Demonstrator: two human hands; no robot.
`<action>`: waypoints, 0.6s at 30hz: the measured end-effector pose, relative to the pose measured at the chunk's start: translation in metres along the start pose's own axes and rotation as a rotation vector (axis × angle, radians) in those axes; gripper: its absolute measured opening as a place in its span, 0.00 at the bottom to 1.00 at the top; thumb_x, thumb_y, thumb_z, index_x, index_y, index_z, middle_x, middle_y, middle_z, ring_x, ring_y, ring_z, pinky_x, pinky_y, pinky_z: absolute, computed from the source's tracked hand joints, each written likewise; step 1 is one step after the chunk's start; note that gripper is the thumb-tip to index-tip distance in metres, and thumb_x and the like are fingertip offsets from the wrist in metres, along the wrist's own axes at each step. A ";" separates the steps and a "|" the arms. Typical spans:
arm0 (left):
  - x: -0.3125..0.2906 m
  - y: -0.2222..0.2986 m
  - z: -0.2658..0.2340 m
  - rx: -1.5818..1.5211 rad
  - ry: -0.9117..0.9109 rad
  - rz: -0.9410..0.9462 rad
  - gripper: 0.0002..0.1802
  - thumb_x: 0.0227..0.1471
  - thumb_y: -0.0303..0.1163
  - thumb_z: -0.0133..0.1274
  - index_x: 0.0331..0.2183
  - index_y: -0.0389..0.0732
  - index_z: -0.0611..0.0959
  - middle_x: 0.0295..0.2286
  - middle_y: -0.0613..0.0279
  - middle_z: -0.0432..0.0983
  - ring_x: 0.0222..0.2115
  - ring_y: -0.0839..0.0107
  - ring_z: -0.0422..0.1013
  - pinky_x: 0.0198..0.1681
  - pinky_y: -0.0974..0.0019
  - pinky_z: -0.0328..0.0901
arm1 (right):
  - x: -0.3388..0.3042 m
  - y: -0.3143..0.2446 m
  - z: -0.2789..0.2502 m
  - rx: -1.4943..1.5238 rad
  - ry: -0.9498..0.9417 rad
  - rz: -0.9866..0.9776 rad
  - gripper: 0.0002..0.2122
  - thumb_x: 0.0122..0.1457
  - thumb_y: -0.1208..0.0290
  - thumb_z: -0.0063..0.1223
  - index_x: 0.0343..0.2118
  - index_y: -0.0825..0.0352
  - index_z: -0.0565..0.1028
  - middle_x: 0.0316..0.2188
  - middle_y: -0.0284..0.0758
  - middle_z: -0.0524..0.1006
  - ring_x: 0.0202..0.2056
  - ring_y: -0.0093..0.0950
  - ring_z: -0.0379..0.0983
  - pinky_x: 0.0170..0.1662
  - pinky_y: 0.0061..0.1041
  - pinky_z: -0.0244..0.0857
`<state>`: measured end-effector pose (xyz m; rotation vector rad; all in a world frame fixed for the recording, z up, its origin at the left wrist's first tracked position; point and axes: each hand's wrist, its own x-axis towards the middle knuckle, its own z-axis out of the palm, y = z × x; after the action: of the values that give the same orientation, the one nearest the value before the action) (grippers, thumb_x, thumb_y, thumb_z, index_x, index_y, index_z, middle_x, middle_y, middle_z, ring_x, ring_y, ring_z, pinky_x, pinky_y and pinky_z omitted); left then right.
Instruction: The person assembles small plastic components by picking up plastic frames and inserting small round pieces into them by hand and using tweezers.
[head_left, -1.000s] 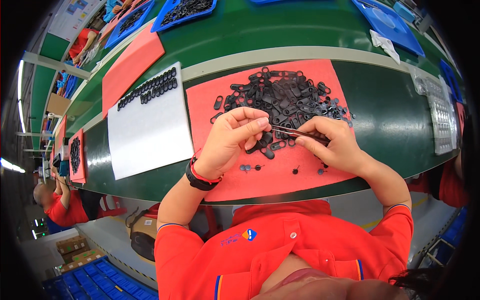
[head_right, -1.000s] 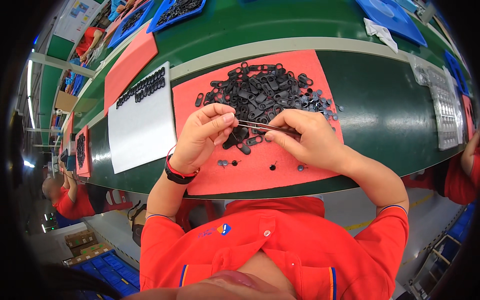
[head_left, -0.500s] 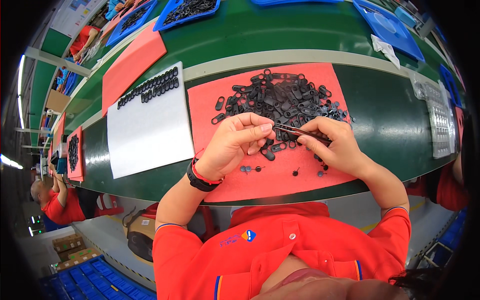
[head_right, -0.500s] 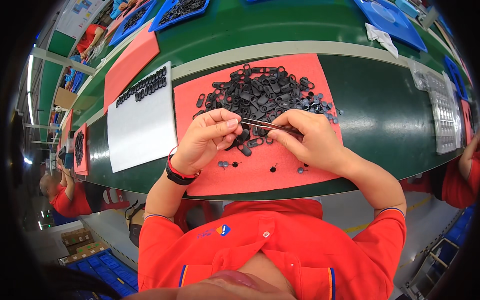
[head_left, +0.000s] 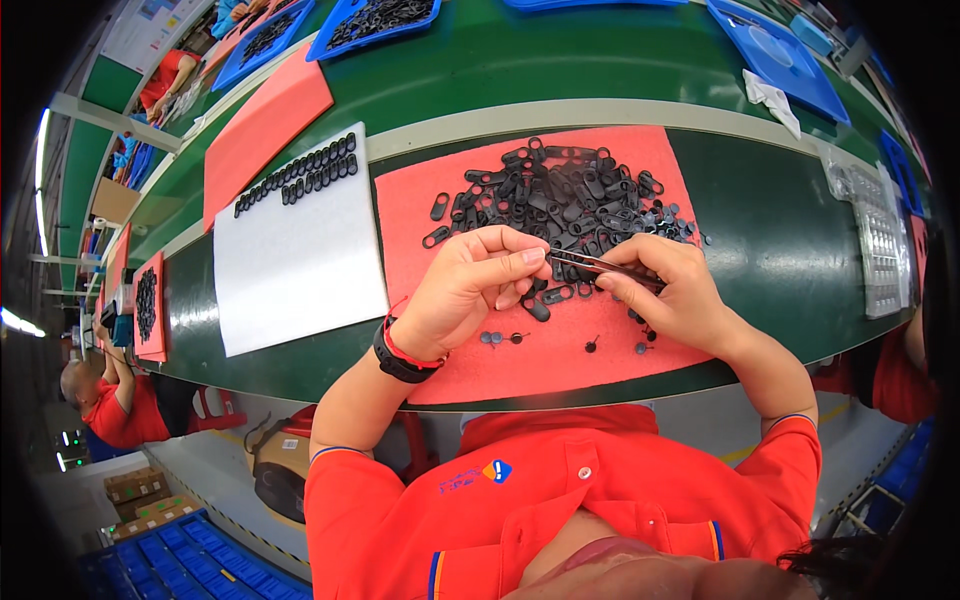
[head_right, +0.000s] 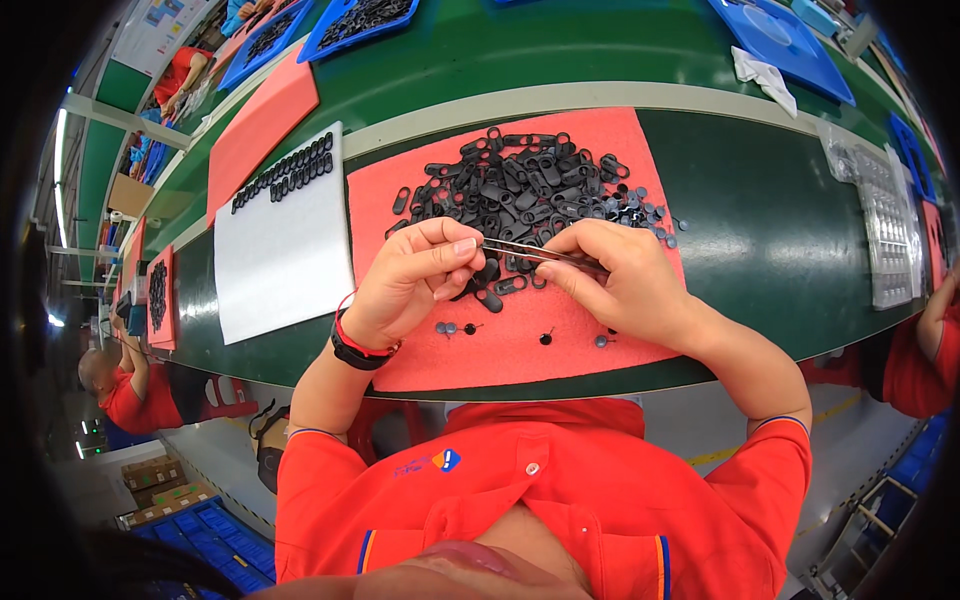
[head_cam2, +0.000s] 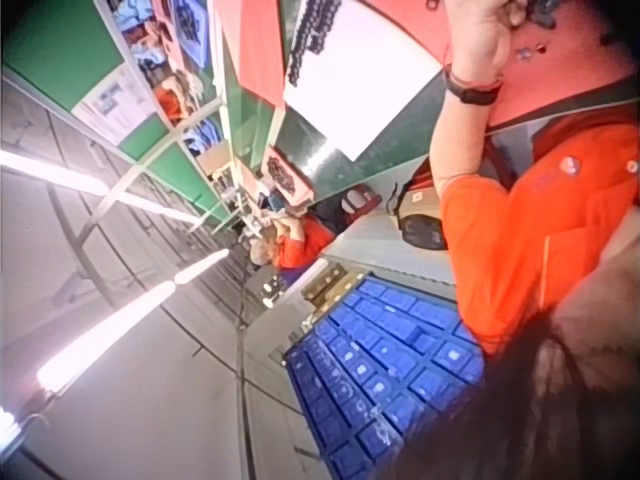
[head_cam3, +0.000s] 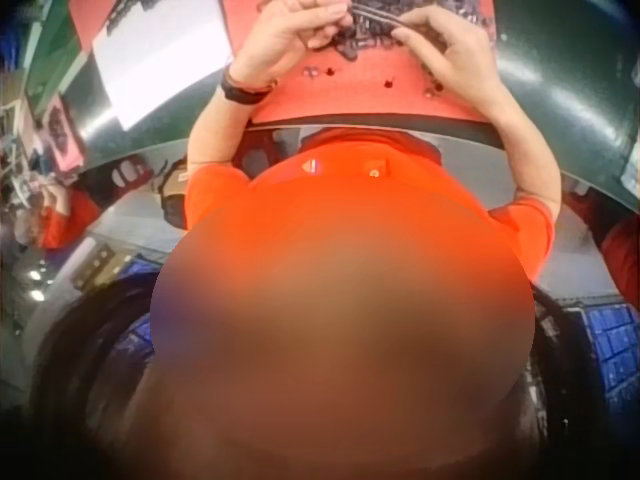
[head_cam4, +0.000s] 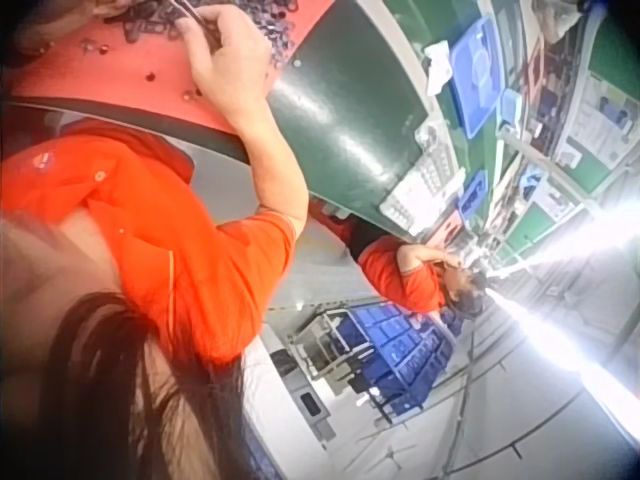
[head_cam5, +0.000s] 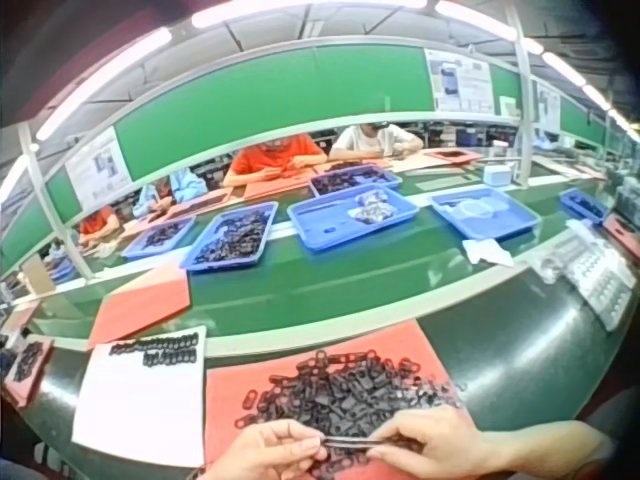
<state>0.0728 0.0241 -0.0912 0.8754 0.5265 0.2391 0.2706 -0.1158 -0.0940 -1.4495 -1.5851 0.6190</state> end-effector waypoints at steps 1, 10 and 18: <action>0.000 0.000 0.000 0.003 -0.001 0.000 0.06 0.52 0.27 0.52 0.35 0.37 0.77 0.27 0.63 0.75 0.23 0.82 0.67 0.21 0.81 0.58 | 0.000 0.000 0.000 0.000 0.000 0.000 0.06 0.51 0.78 0.57 0.32 0.71 0.75 0.22 0.31 0.74 0.20 0.16 0.66 0.22 0.15 0.58; 0.001 -0.005 0.000 -0.107 -0.055 -0.095 0.08 0.50 0.27 0.54 0.35 0.36 0.78 0.28 0.62 0.76 0.24 0.82 0.68 0.23 0.81 0.59 | 0.001 0.004 0.001 -0.200 0.144 -0.229 0.08 0.48 0.80 0.60 0.31 0.71 0.74 0.22 0.32 0.74 0.21 0.17 0.70 0.21 0.16 0.61; 0.000 -0.003 0.002 -0.092 -0.085 -0.096 0.06 0.51 0.26 0.52 0.33 0.35 0.77 0.26 0.61 0.74 0.23 0.82 0.65 0.21 0.80 0.57 | 0.000 -0.010 -0.004 0.468 -0.160 0.463 0.07 0.47 0.79 0.60 0.29 0.70 0.74 0.21 0.34 0.74 0.20 0.19 0.71 0.20 0.16 0.61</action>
<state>0.0733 0.0210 -0.0923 0.7652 0.4739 0.1367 0.2690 -0.1184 -0.0840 -1.4267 -1.1079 1.3079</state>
